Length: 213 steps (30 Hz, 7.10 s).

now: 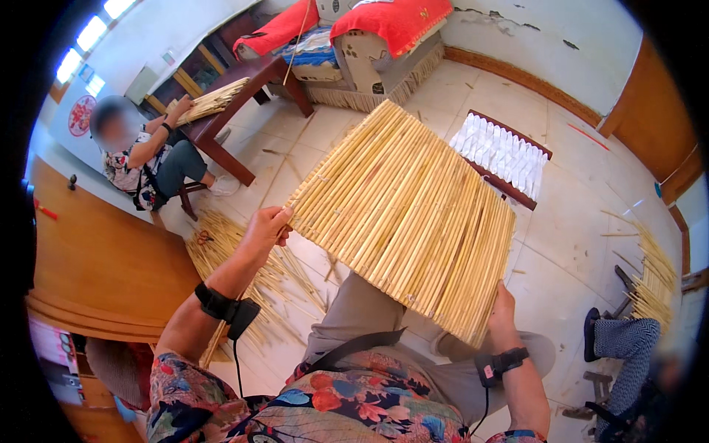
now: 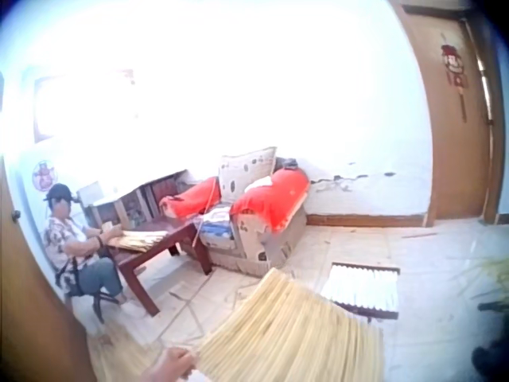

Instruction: The person weaves thin bamboo strips into a rectangular basket frame using a needle-like tool and thread. They repeatedly pass the tool through the strips to secure them, then attach a bamboo handle to the top edge.

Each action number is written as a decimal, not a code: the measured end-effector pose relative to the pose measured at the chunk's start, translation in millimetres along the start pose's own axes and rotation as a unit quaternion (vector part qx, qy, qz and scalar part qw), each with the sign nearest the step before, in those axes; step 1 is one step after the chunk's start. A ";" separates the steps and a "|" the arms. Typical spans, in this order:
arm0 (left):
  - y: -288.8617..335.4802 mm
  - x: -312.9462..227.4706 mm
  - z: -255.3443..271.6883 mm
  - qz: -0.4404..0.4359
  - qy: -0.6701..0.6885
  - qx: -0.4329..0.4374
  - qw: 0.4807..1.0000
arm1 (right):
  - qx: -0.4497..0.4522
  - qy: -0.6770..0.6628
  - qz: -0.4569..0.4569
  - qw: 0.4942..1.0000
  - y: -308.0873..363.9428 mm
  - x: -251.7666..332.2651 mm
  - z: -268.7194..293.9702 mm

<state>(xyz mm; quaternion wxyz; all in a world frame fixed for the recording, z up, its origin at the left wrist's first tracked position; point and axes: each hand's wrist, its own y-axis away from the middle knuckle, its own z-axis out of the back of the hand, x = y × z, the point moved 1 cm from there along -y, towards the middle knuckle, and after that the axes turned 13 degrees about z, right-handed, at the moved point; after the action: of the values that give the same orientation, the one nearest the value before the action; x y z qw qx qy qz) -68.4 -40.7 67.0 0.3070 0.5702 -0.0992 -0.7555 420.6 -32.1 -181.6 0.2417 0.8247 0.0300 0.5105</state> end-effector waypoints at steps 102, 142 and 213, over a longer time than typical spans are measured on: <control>4.8 45.1 -106.8 0.001 -0.086 0.208 0.974 | 0.485 0.379 -0.057 0.786 156.9 159.6 -243.4; 10.3 56.7 -111.0 -0.097 -0.091 0.213 0.968 | 0.512 0.365 0.290 0.721 151.3 103.1 -302.1; 144.8 -119.7 -84.6 -0.325 -0.015 0.242 0.914 | 0.171 0.262 0.523 0.793 225.9 327.4 -130.5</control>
<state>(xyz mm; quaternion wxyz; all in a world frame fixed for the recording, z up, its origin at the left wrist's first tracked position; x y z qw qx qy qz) 79.8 -69.3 207.3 -0.1050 0.6164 -0.0927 -0.7749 420.5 -86.1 233.5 -0.2237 0.5769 -0.2567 0.7424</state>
